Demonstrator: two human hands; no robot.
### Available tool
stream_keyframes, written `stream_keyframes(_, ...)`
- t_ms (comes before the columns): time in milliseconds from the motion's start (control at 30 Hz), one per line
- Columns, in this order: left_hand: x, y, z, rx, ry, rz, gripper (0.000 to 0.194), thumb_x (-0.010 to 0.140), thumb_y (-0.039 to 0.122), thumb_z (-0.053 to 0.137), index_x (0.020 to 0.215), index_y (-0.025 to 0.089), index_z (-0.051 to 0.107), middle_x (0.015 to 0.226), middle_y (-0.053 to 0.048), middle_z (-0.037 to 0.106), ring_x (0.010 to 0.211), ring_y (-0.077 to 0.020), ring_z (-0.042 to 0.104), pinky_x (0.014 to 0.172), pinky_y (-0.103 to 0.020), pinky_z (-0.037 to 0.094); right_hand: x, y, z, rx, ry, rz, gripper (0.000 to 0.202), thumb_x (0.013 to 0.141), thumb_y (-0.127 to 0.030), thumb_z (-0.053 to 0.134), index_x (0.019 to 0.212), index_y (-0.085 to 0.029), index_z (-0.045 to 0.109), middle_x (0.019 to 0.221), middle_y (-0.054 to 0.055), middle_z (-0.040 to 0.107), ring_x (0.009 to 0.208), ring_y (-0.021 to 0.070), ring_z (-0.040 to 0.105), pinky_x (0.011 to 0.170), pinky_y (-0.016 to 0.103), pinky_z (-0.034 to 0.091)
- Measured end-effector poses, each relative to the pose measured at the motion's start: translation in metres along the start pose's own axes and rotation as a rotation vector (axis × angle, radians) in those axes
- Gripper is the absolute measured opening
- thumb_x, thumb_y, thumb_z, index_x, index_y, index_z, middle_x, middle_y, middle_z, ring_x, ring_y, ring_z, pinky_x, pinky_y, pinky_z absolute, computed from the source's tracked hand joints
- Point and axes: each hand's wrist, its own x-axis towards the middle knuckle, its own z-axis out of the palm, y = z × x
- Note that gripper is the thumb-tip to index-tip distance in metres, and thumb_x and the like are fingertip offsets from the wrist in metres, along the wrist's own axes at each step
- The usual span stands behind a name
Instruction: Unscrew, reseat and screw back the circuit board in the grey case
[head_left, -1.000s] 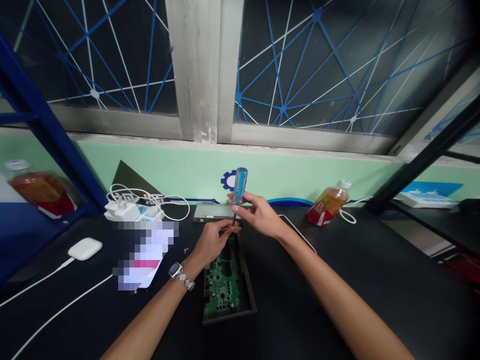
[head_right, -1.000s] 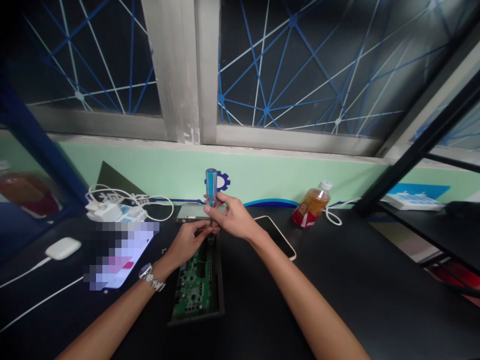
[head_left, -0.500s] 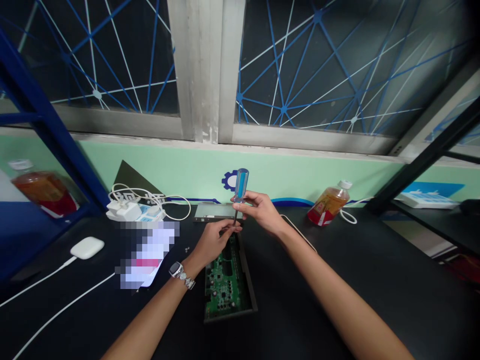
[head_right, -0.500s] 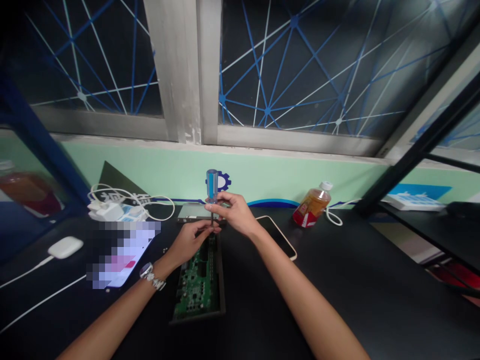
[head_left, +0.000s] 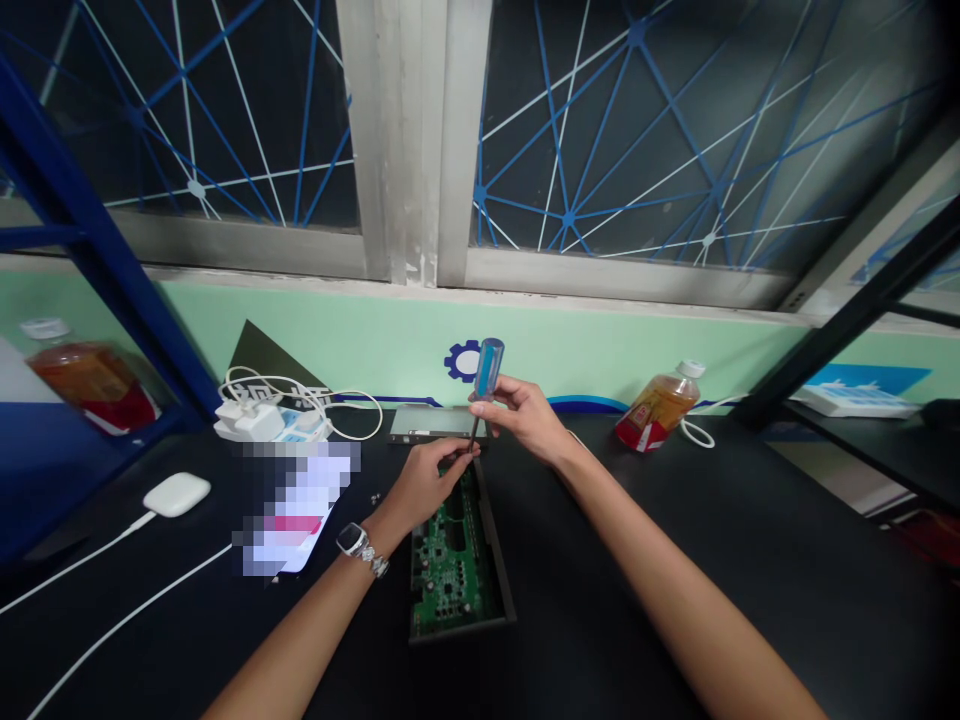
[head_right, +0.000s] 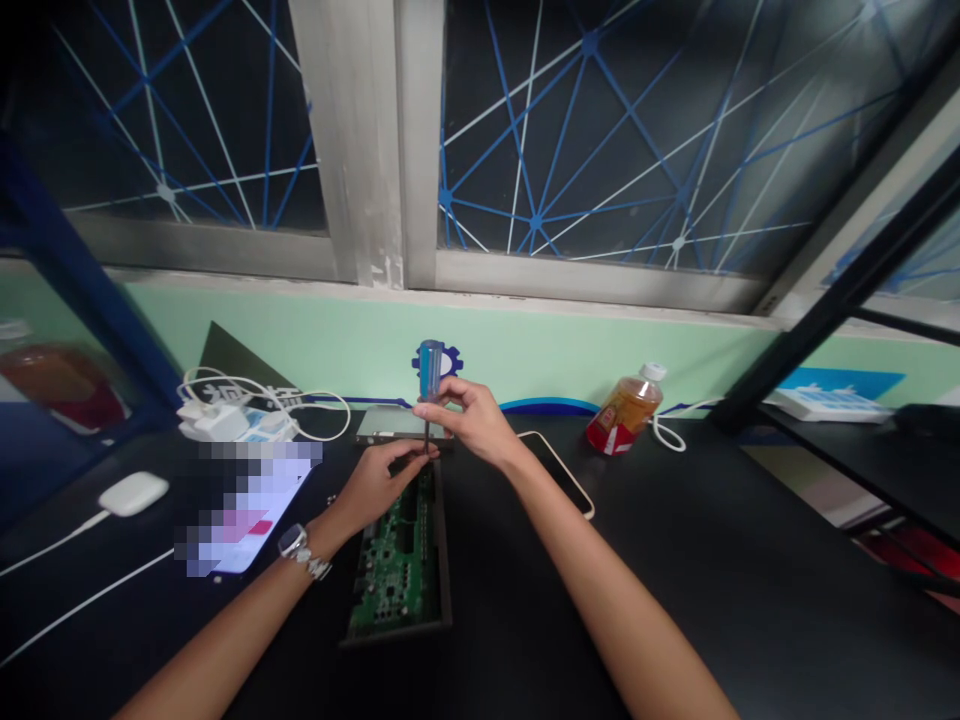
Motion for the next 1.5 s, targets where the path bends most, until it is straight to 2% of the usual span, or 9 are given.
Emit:
stream_keyframes(167, -0.004, -0.006, -0.010, 0.309, -0.045, 0.063, 0.019, 0.090, 0.018, 0.057, 0.104, 0.021, 0.070, 0.107, -0.005, 0.071, 0.099, -0.0225, 0.066, 0.089, -0.035, 0.050, 0.000, -0.001, 0.007, -0.098, 0.139, -0.112, 0.034, 0.072, -0.041, 0.079, 0.073, -0.020, 0.052, 0.076, -0.001, 0.055, 0.069, 0.0139, 0.051, 0.056, 0.025, 0.042)
stream_keyframes(300, -0.004, -0.010, -0.018, 0.467, -0.115, 0.049, 0.023, 0.090, 0.013, 0.053, 0.099, 0.023, 0.071, 0.100, -0.004, 0.071, 0.092, -0.0215, 0.067, 0.086, -0.035, 0.050, -0.001, -0.003, 0.010, -0.149, 0.155, -0.160, 0.037, 0.073, -0.041, 0.079, 0.071, -0.021, 0.048, 0.074, -0.002, 0.050, 0.068, 0.0135, 0.048, 0.059, 0.026, 0.040)
stream_keyframes(633, -0.005, -0.013, -0.015, 0.490, -0.134, 0.046, 0.027, 0.090, 0.011, 0.050, 0.100, 0.022, 0.072, 0.099, -0.006, 0.071, 0.092, -0.0222, 0.066, 0.085, -0.035, 0.049, -0.006, -0.006, 0.021, -0.236, 0.243, -0.162, 0.040, 0.075, -0.048, 0.075, 0.071, -0.022, 0.044, 0.072, -0.003, 0.045, 0.063, 0.0129, 0.042, 0.057, 0.026, 0.039)
stream_keyframes(767, -0.003, -0.007, -0.028, 0.470, -0.104, 0.030, 0.021, 0.089, 0.016, 0.052, 0.100, 0.020, 0.070, 0.098, -0.008, 0.070, 0.093, -0.0238, 0.065, 0.086, -0.035, 0.047, -0.010, -0.010, 0.022, -0.337, 0.283, -0.165, 0.036, 0.079, -0.049, 0.071, 0.074, -0.023, 0.047, 0.067, -0.003, 0.046, 0.057, 0.0126, 0.040, 0.054, 0.027, 0.037)
stream_keyframes(900, -0.008, -0.001, -0.062, 0.470, -0.074, -0.032, 0.015, 0.088, 0.020, 0.052, 0.091, 0.021, 0.067, 0.092, -0.006, 0.068, 0.087, -0.0219, 0.063, 0.079, -0.033, 0.046, -0.015, -0.007, 0.020, -0.439, 0.216, -0.136, 0.027, 0.082, -0.046, 0.069, 0.088, -0.024, 0.055, 0.056, -0.005, 0.049, 0.050, 0.0138, 0.046, 0.052, 0.028, 0.038)
stream_keyframes(1067, -0.029, -0.018, -0.094, 0.463, -0.262, -0.286, 0.008, 0.080, 0.025, 0.060, 0.079, 0.021, 0.066, 0.078, -0.002, 0.068, 0.073, -0.0202, 0.062, 0.065, -0.029, 0.044, -0.015, 0.003, 0.019, -0.364, 0.071, -0.045, 0.025, 0.091, -0.046, 0.059, 0.093, -0.021, 0.060, 0.069, 0.001, 0.066, 0.052, 0.0147, 0.061, 0.054, 0.029, 0.047)
stream_keyframes(1233, -0.040, -0.038, -0.100, 0.509, -0.281, -0.353, 0.008, 0.074, 0.025, 0.061, 0.078, 0.021, 0.068, 0.077, -0.003, 0.068, 0.073, -0.0208, 0.062, 0.064, -0.029, 0.043, -0.015, -0.005, 0.020, -0.388, 0.099, -0.068, 0.028, 0.093, -0.048, 0.054, 0.092, -0.020, 0.060, 0.070, 0.002, 0.069, 0.051, 0.0140, 0.062, 0.053, 0.027, 0.049)
stream_keyframes(1367, -0.039, -0.041, -0.100, 0.527, -0.270, -0.348, 0.009, 0.074, 0.025, 0.060, 0.074, 0.022, 0.068, 0.072, -0.002, 0.067, 0.069, -0.0202, 0.061, 0.061, -0.028, 0.040, -0.017, -0.012, 0.024, -0.350, 0.156, -0.093, 0.030, 0.095, -0.049, 0.052, 0.093, -0.020, 0.058, 0.070, 0.003, 0.068, 0.049, 0.0133, 0.060, 0.048, 0.026, 0.049)
stream_keyframes(1500, -0.040, -0.044, -0.101, 0.566, -0.275, -0.344, 0.011, 0.071, 0.022, 0.058, 0.069, 0.021, 0.068, 0.072, -0.002, 0.066, 0.068, -0.0194, 0.060, 0.061, -0.027, 0.039, -0.019, -0.010, 0.030, -0.260, 0.143, -0.054, 0.031, 0.096, -0.051, 0.048, 0.094, -0.020, 0.054, 0.071, 0.003, 0.068, 0.049, 0.0127, 0.061, 0.047, 0.024, 0.050)
